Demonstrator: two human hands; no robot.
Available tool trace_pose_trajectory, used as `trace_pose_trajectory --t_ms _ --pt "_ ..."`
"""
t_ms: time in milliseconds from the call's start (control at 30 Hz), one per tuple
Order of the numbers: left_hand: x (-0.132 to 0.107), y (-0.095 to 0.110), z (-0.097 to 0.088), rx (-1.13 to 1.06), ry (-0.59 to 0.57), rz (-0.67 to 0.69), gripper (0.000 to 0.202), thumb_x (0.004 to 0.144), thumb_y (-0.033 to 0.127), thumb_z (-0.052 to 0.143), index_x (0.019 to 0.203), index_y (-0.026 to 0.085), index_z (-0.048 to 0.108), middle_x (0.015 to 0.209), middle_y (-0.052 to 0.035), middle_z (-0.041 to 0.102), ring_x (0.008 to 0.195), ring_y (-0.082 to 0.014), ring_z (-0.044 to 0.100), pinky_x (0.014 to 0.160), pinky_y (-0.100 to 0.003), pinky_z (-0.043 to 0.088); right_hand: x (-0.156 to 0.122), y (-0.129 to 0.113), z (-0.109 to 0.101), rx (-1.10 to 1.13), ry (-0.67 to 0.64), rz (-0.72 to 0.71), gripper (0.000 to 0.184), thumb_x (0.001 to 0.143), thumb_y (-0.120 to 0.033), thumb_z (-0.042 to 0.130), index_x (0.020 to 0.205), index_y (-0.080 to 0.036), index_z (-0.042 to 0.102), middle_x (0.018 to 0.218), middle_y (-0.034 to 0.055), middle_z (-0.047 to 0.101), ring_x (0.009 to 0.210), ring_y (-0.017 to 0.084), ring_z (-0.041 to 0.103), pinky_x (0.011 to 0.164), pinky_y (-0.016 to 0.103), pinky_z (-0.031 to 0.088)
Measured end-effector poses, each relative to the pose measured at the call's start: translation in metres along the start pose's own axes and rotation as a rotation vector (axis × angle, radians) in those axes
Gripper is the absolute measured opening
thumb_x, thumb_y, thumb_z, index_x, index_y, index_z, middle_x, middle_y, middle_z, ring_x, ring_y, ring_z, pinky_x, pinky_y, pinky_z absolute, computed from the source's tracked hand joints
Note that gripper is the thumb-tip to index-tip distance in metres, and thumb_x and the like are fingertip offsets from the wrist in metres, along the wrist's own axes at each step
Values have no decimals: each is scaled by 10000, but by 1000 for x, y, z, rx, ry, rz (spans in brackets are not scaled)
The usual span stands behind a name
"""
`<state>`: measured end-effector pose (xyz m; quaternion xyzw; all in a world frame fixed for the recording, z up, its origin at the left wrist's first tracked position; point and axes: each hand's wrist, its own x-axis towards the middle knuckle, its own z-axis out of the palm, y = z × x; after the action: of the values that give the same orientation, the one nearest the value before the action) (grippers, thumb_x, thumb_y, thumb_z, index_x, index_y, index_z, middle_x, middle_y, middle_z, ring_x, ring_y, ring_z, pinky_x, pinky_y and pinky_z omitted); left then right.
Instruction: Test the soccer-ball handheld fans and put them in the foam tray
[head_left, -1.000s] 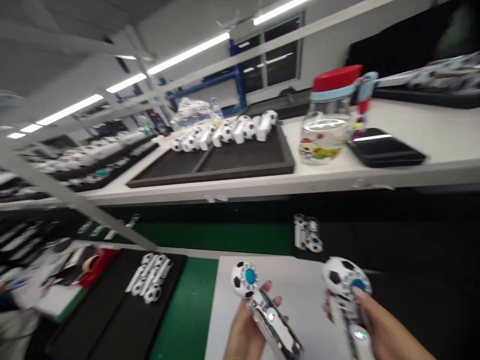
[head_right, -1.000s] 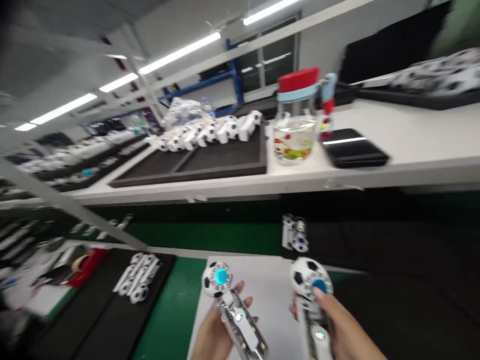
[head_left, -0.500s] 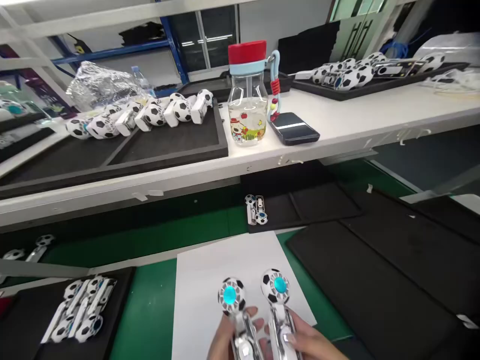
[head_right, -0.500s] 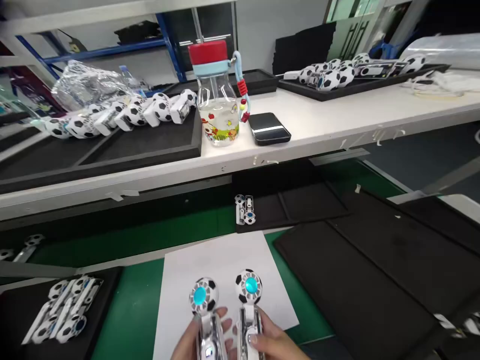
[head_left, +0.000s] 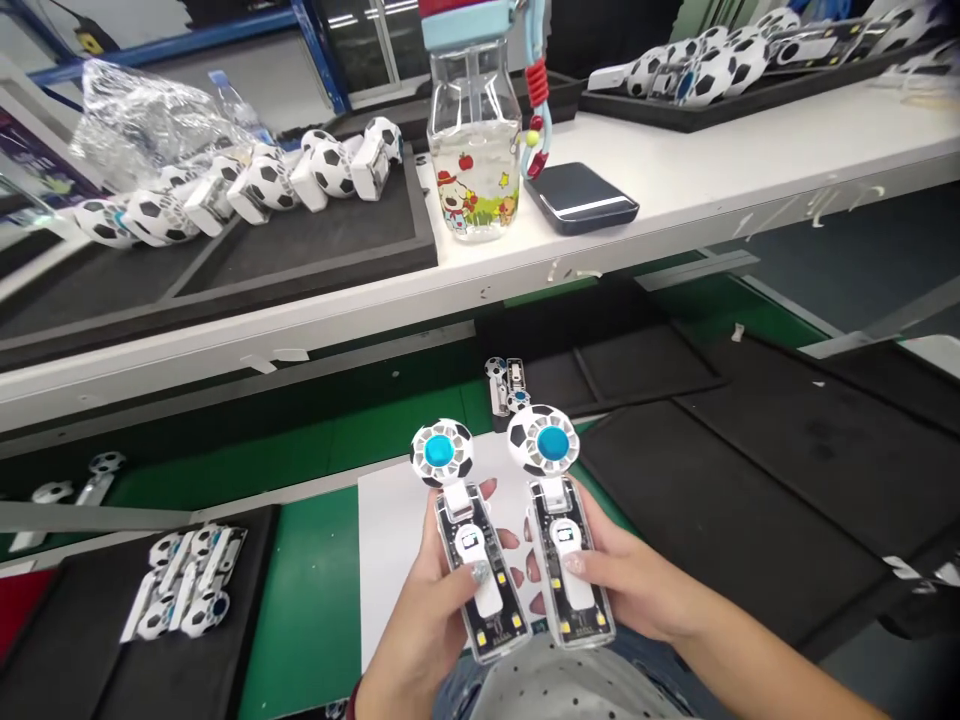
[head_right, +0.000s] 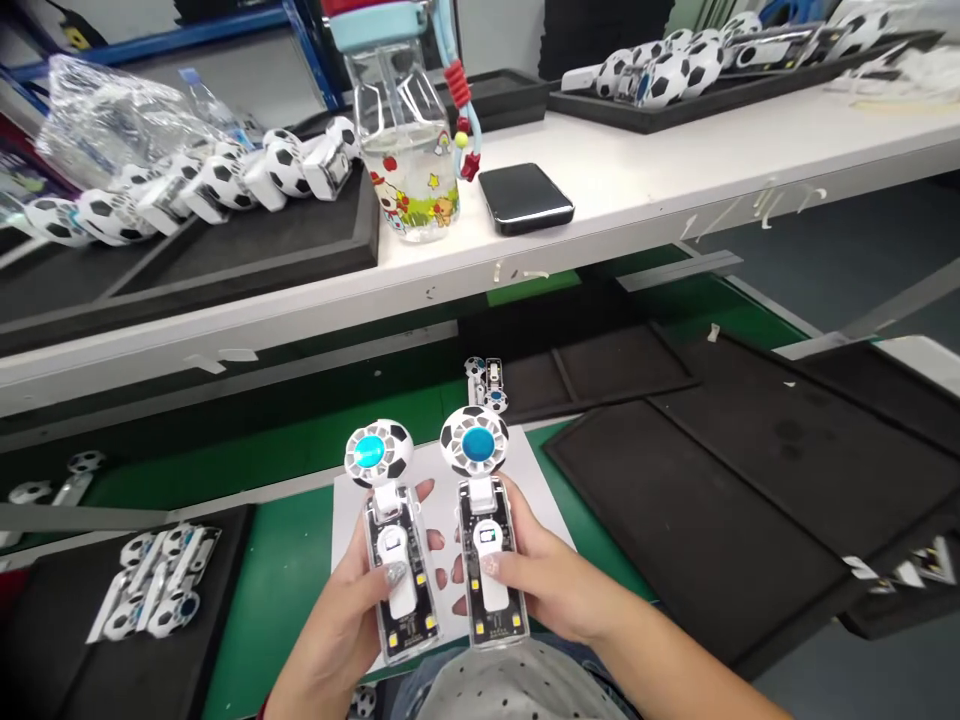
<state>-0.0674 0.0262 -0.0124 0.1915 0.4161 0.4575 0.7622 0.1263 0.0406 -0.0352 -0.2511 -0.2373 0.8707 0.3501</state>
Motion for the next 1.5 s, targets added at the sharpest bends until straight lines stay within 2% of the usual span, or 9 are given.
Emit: trace_pose_trajectory --t_ms 100,267,433,600,733,933,1133,1333,1500 --pt "0 6 6 81 -45 59 742 701 250 694 1335 261 310 869 -72 629 786 -246 618 702 -353 501 0 -8 5 -58 -53 -35 800 810 -251 632 1389 -305 83 1311 111 450 1120 264 524 899 452 442" --pt "-3 12 10 156 -81 90 773 707 269 687 1350 302 260 921 -86 608 801 -275 609 686 -394 506 -2 -12 15 -59 -91 -44 820 823 -266 620 1399 -306 37 1336 126 426 1129 265 521 918 463 425" --pt "-8 19 12 184 -84 101 813 709 268 688 1376 311 224 900 -79 599 773 -252 599 665 -373 501 -4 -14 23 -41 -26 -74 890 810 -283 637 1407 -297 -23 1342 133 411 1143 252 506 950 446 402" --pt "-12 25 16 227 -48 123 725 689 265 709 1319 278 352 917 -91 610 776 -249 599 678 -370 497 -8 -20 30 -63 6 -71 934 791 -313 651 1420 -304 -39 1269 132 472 1011 251 574 847 456 463" --pt "-12 24 16 202 -63 142 687 693 272 709 1295 291 378 861 -64 610 682 -205 588 602 -319 493 -9 -22 32 -92 29 -70 908 783 -328 661 1424 -311 18 1273 107 479 1079 247 541 903 443 436" --pt "-10 23 15 163 -74 163 779 651 310 737 1324 288 343 854 -64 607 678 -220 591 601 -339 496 -7 -20 29 -106 -24 -82 855 823 -310 624 1420 -323 13 1368 89 390 1200 229 452 999 433 358" --pt "-10 22 5 101 -33 156 830 613 395 747 1335 257 360 931 -86 607 769 -251 579 659 -379 504 -7 -23 27 -151 -54 -57 833 857 -294 577 1417 -359 -37 1348 84 395 1086 209 522 890 399 438" --pt "-10 13 -17 -88 -3 149 714 693 302 662 1336 317 352 1024 -51 593 753 -174 560 602 -274 482 0 -16 27 -183 -68 -35 1004 805 -313 642 1403 -338 -163 1060 50 559 928 191 578 857 410 442" --pt "-16 8 -37 -168 24 130 707 714 276 629 1353 347 334 1029 -53 608 833 -205 590 675 -311 510 8 -10 35 -219 7 -3 1016 769 -335 668 1415 -353 -117 1227 74 476 1006 199 556 943 428 391"
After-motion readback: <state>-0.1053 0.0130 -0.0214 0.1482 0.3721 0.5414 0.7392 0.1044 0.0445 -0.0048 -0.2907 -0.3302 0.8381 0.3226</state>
